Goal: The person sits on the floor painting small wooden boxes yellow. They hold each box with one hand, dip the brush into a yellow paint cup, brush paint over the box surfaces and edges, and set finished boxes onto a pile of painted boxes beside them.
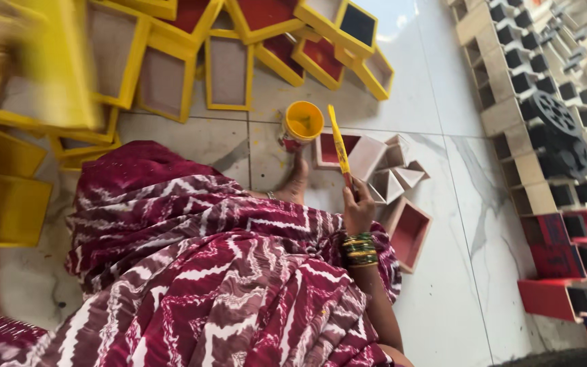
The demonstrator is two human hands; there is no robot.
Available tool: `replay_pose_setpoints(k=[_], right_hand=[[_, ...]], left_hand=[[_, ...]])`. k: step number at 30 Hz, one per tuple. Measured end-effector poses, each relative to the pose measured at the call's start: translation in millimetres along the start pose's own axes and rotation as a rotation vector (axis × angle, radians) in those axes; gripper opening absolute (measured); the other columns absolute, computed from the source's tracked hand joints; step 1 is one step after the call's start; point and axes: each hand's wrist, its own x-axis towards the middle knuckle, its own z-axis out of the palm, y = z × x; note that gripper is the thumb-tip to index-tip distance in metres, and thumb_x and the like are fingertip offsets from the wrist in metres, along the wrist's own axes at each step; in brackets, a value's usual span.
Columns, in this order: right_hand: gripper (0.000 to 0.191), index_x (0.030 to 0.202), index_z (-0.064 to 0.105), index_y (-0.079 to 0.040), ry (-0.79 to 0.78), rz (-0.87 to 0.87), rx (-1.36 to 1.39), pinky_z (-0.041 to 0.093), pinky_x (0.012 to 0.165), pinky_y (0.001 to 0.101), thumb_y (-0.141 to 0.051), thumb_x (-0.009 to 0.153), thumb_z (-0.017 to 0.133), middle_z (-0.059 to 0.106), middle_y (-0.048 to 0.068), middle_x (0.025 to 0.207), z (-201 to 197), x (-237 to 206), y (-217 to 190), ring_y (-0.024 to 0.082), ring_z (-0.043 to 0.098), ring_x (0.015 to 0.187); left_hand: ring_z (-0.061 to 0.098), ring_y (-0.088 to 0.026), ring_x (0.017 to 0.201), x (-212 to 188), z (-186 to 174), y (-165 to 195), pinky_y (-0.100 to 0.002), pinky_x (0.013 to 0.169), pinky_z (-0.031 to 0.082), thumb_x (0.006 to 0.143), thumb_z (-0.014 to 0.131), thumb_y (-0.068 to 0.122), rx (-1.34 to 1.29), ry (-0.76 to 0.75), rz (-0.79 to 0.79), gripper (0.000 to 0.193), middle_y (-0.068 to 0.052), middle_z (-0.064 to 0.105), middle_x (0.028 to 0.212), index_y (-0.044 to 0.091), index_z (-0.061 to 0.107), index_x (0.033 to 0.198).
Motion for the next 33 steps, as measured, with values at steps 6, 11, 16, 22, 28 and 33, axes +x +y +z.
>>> replay_pose_setpoints(k=[6,11,16,22,28,33], right_hand=[[0.034,0.126,0.072,-0.007,0.028,0.117,-0.055,0.052,0.071,0.0268,-0.01,0.092,0.071,0.074,0.005,0.094,4.7,-8.8,23.6,0.01,0.065,0.079],[0.035,0.128,0.072,0.0,0.144,0.161,0.254,0.05,0.074,0.0248,-0.007,0.094,0.071,0.072,0.006,0.099,-0.2,-0.2,53.5,0.01,0.063,0.084],[0.038,0.128,0.068,0.0,0.172,0.19,0.368,0.054,0.071,0.0237,-0.006,0.09,0.072,0.075,0.008,0.102,-6.4,3.0,57.0,0.01,0.067,0.084],[0.043,0.135,0.068,-0.007,0.167,0.096,-0.001,0.06,0.076,0.0285,-0.005,0.091,0.072,0.079,0.01,0.107,-13.8,-4.2,32.3,0.012,0.075,0.089],[0.05,0.144,0.064,-0.021,0.069,-0.045,-0.41,0.058,0.072,0.043,-0.012,0.095,0.067,0.073,0.016,0.094,-23.9,-7.0,-2.4,0.03,0.072,0.078],[0.05,0.144,0.06,-0.024,-0.015,-0.123,-0.568,0.059,0.073,0.0466,-0.016,0.094,0.065,0.072,0.017,0.102,-21.5,-3.0,-25.9,0.035,0.073,0.08]], left_hand=[[0.074,-0.029,0.077,11.9,149.9,120.0,-0.04,0.068,0.059,0.097,0.069,0.025,-0.592,-0.505,-0.161,0.03,-0.014,0.074,0.091,0.006,0.072,0.119],[0.07,-0.04,0.092,28.5,260.0,237.6,-0.05,0.082,0.055,0.088,0.064,0.026,-0.422,-0.594,0.065,0.027,-0.021,0.074,0.097,0.01,0.08,0.103],[0.075,-0.033,0.093,18.3,303.6,332.4,-0.045,0.078,0.061,0.089,0.063,0.023,-0.003,-0.806,0.152,0.024,-0.017,0.077,0.099,0.009,0.079,0.1],[0.076,-0.029,0.095,-13.5,340.8,355.1,-0.043,0.077,0.062,0.093,0.063,0.019,0.091,-0.842,0.224,0.02,-0.008,0.079,0.101,0.016,0.08,0.103],[0.06,-0.032,0.116,-21.9,304.6,327.2,-0.051,0.093,0.05,0.098,0.063,0.031,-0.1,-0.645,0.157,0.031,-0.012,0.068,0.118,0.011,0.069,0.122],[0.053,-0.036,0.13,-81.1,264.4,272.3,-0.048,0.111,0.045,0.089,0.071,0.017,-0.454,0.01,0.011,0.056,-0.015,0.057,0.139,0.009,0.057,0.142]])
